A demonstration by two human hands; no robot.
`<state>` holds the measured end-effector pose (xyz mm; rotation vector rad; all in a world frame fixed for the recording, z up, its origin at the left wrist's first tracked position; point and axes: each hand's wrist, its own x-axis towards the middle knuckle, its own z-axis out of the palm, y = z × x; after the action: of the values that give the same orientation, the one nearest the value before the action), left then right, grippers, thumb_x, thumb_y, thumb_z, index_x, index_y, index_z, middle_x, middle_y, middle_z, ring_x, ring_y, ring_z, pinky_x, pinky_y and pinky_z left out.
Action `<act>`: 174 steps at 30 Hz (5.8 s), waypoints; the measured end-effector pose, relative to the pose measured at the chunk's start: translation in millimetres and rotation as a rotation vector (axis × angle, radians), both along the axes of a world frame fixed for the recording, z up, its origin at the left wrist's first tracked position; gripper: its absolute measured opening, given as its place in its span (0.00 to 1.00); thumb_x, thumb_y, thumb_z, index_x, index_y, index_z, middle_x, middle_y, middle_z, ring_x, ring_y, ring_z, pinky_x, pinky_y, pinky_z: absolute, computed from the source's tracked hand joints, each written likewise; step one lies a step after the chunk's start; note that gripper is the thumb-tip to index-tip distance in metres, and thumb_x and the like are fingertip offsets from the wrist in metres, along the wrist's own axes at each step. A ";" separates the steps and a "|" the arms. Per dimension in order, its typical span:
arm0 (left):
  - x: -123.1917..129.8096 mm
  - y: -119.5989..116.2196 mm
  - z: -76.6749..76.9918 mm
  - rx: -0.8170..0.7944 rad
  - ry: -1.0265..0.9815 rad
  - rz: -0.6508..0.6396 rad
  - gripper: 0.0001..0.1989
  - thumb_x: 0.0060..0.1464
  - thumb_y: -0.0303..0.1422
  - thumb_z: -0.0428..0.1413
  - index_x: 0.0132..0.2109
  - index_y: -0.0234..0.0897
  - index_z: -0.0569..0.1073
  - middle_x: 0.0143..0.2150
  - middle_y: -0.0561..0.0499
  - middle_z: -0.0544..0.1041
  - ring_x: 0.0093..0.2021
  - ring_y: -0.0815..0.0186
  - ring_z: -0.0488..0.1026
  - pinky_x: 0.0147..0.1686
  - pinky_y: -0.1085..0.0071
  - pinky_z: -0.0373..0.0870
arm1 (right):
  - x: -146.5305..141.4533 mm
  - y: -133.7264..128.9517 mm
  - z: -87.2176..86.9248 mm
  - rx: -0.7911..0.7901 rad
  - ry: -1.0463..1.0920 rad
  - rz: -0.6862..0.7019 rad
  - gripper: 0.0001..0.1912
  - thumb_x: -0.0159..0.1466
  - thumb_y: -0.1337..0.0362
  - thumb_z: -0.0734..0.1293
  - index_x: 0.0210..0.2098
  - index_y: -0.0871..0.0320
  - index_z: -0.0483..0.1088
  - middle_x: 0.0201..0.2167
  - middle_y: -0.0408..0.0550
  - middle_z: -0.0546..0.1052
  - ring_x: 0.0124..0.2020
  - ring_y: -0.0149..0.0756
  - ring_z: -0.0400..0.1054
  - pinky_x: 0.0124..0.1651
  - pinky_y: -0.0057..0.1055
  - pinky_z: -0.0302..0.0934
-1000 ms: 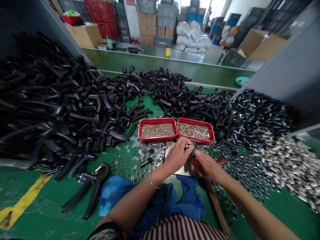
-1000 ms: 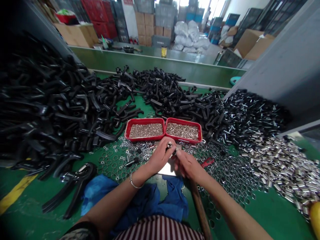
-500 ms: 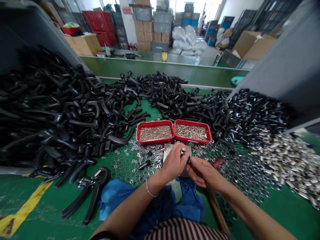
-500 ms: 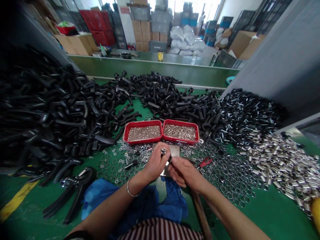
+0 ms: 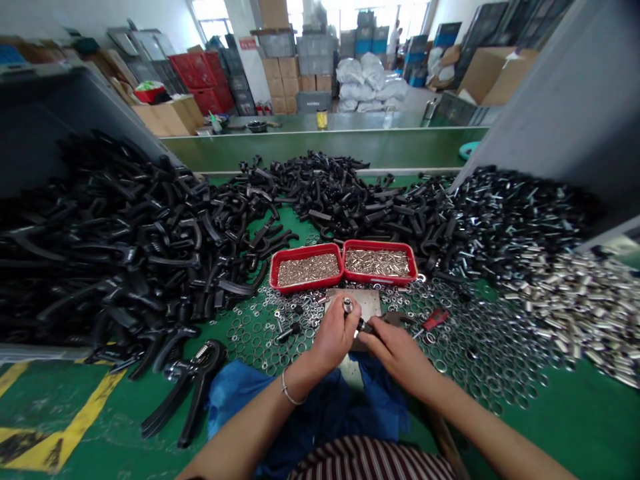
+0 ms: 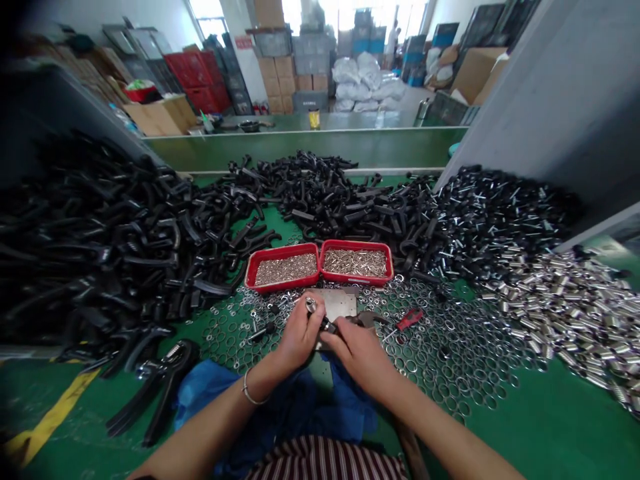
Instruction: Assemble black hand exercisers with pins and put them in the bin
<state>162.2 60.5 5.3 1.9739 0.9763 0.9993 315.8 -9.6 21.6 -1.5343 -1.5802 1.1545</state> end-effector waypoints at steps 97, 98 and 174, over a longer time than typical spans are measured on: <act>-37.3 4.9 26.3 0.199 0.304 -0.251 0.36 0.61 0.47 0.54 0.69 0.36 0.53 0.56 0.39 0.72 0.55 0.55 0.70 0.56 0.56 0.69 | 27.6 -17.1 -20.9 -0.072 0.143 -0.310 0.19 0.61 0.45 0.67 0.42 0.51 0.77 0.46 0.48 0.79 0.50 0.49 0.71 0.55 0.38 0.64; -49.7 33.3 32.1 0.220 0.354 -0.196 0.27 0.65 0.44 0.51 0.66 0.37 0.60 0.56 0.41 0.72 0.55 0.57 0.70 0.57 0.59 0.68 | 27.9 -18.6 -19.9 -0.027 0.136 -0.330 0.19 0.60 0.45 0.68 0.42 0.51 0.77 0.47 0.48 0.79 0.52 0.49 0.70 0.57 0.38 0.63; -22.1 -11.9 0.0 -0.374 0.366 -0.265 0.20 0.67 0.46 0.40 0.53 0.34 0.61 0.31 0.47 0.77 0.33 0.58 0.78 0.34 0.65 0.71 | 5.0 -4.8 -6.9 0.197 -0.220 -0.149 0.13 0.72 0.53 0.58 0.42 0.54 0.66 0.27 0.41 0.71 0.28 0.34 0.66 0.33 0.29 0.58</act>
<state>140.1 48.6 5.3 1.9293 0.9756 0.2865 320.8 -14.4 14.7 -1.6587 -1.6351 0.7460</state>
